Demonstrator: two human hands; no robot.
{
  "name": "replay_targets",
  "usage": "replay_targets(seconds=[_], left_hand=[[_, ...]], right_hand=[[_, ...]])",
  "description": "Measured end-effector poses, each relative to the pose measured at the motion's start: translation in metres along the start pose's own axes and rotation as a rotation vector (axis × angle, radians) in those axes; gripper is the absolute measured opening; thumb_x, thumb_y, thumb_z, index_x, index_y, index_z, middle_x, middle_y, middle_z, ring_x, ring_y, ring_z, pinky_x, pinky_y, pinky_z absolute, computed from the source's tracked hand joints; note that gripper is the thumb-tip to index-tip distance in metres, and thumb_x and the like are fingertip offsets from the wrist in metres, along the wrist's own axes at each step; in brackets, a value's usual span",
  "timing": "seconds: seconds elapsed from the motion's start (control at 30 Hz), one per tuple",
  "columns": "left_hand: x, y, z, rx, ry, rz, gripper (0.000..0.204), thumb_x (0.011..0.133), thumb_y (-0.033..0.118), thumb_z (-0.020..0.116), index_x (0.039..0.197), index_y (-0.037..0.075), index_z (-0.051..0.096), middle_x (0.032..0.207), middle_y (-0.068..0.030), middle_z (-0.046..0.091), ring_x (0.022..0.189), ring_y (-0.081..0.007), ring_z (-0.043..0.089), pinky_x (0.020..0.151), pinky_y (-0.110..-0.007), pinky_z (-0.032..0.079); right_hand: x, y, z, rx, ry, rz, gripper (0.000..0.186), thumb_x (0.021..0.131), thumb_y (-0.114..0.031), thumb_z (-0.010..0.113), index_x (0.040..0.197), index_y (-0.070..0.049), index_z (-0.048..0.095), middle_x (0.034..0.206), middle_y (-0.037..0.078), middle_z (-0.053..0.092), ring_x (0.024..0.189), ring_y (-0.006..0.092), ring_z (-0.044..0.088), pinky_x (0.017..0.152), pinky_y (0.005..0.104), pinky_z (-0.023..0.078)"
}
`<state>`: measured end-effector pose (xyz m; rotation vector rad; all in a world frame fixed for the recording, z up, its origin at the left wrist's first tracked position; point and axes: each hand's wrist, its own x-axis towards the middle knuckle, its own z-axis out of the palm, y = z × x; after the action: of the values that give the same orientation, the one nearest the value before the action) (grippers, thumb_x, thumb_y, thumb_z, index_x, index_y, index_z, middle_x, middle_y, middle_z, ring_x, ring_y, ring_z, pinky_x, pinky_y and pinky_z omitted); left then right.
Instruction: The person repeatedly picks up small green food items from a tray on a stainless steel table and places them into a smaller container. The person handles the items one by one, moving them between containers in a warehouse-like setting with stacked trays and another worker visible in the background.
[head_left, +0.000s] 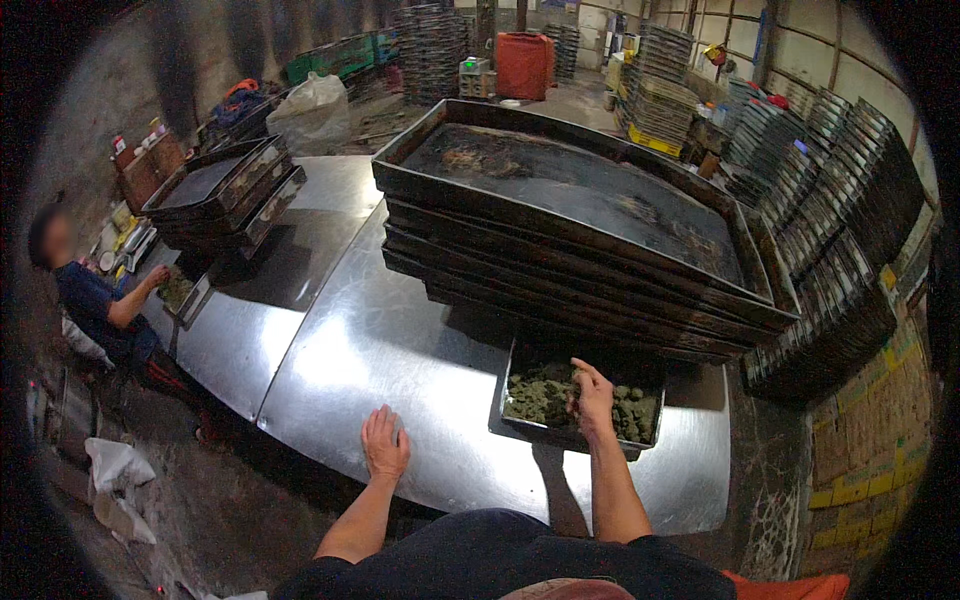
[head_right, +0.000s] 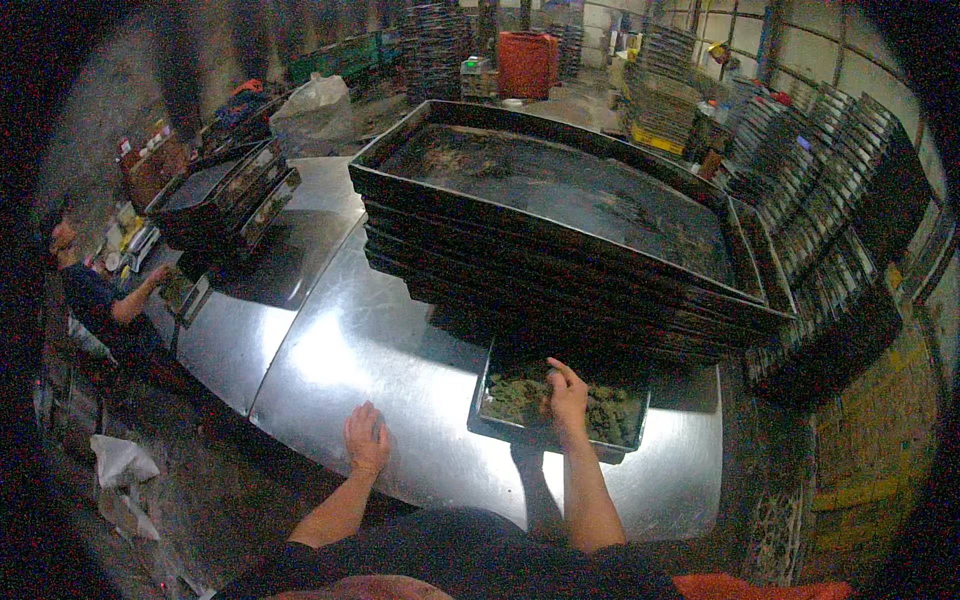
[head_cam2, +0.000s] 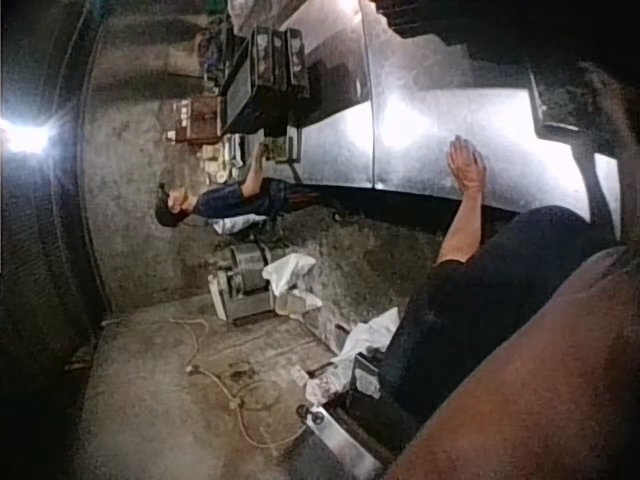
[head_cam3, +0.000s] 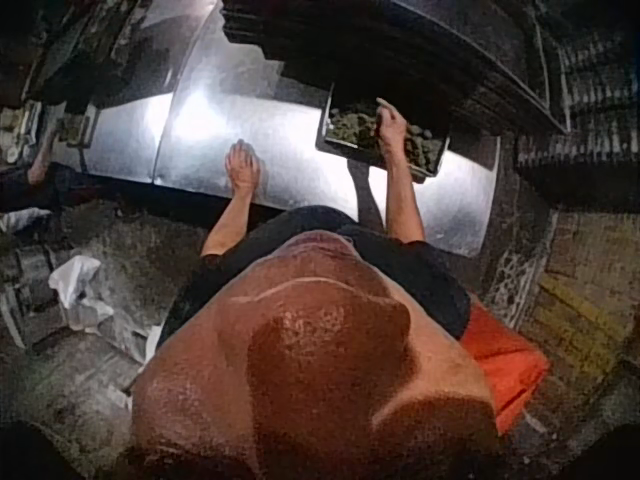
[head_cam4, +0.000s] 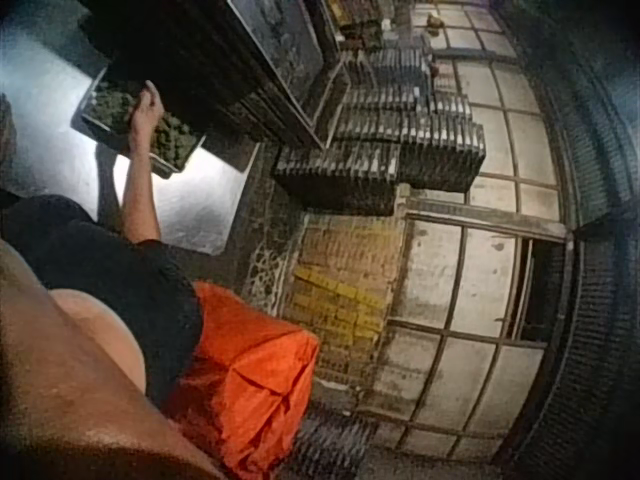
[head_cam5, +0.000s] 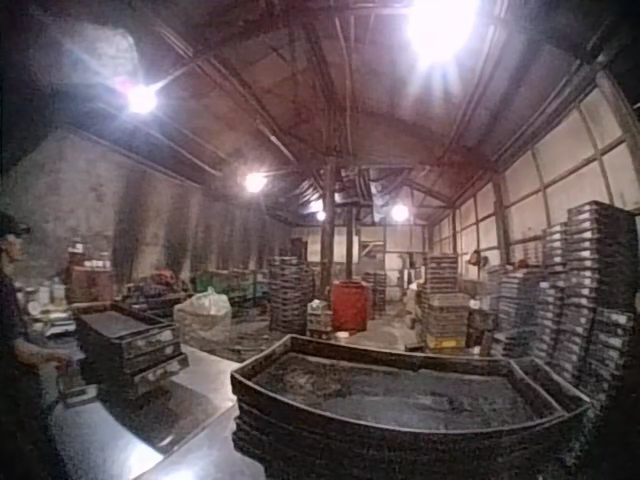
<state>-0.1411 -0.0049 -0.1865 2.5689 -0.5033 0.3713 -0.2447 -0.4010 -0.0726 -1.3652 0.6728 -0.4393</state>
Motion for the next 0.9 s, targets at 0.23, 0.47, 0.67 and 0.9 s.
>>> replay_targets(seconds=[0.23,0.47,0.67,0.9], left_hand=[[0.001,0.001,-0.002,0.012,0.005,-0.008,0.04,0.088,0.018,0.061,0.123,0.0,0.064,0.145,-0.0154,0.051,0.139,-0.0329,0.04,0.118,-0.049,0.024],[0.001,0.004,-0.005,0.001,0.009,-0.004,0.039,0.089,0.018,0.06,0.124,0.0,0.063,0.144,-0.0155,0.052,0.14,-0.0327,0.039,0.119,-0.048,0.023],[-0.003,0.005,-0.008,0.004,-0.01,-0.007,0.04,0.09,0.018,0.06,0.126,0.001,0.062,0.148,-0.0149,0.048,0.141,-0.0321,0.038,0.12,-0.049,0.022],[-0.004,0.001,-0.001,0.0,-0.004,0.025,0.043,0.09,0.018,0.059,0.129,0.001,0.06,0.149,-0.015,0.047,0.142,-0.0328,0.036,0.12,-0.05,0.021]], right_hand=[[-0.006,0.001,0.007,-0.803,0.099,-0.371,0.042,0.096,-0.008,0.052,0.137,-0.005,0.058,0.094,0.013,0.072,0.065,0.0162,0.066,0.061,0.0322,0.055],[0.009,0.016,-0.001,-0.486,0.096,-0.321,0.033,0.096,-0.025,0.061,0.116,0.001,0.066,0.075,0.01,0.067,0.056,0.0151,0.057,0.056,0.0359,0.049],[-0.007,-0.022,0.004,-0.424,0.198,-0.073,0.072,0.101,-0.057,0.045,0.058,0.0,0.057,0.052,0.005,0.05,0.046,0.0158,0.044,0.047,0.0356,0.037],[-0.002,0.002,-0.008,-0.173,0.111,-0.07,0.044,0.1,-0.044,0.053,0.084,-0.004,0.065,0.07,0.003,0.06,0.052,0.0119,0.049,0.049,0.0284,0.041]])
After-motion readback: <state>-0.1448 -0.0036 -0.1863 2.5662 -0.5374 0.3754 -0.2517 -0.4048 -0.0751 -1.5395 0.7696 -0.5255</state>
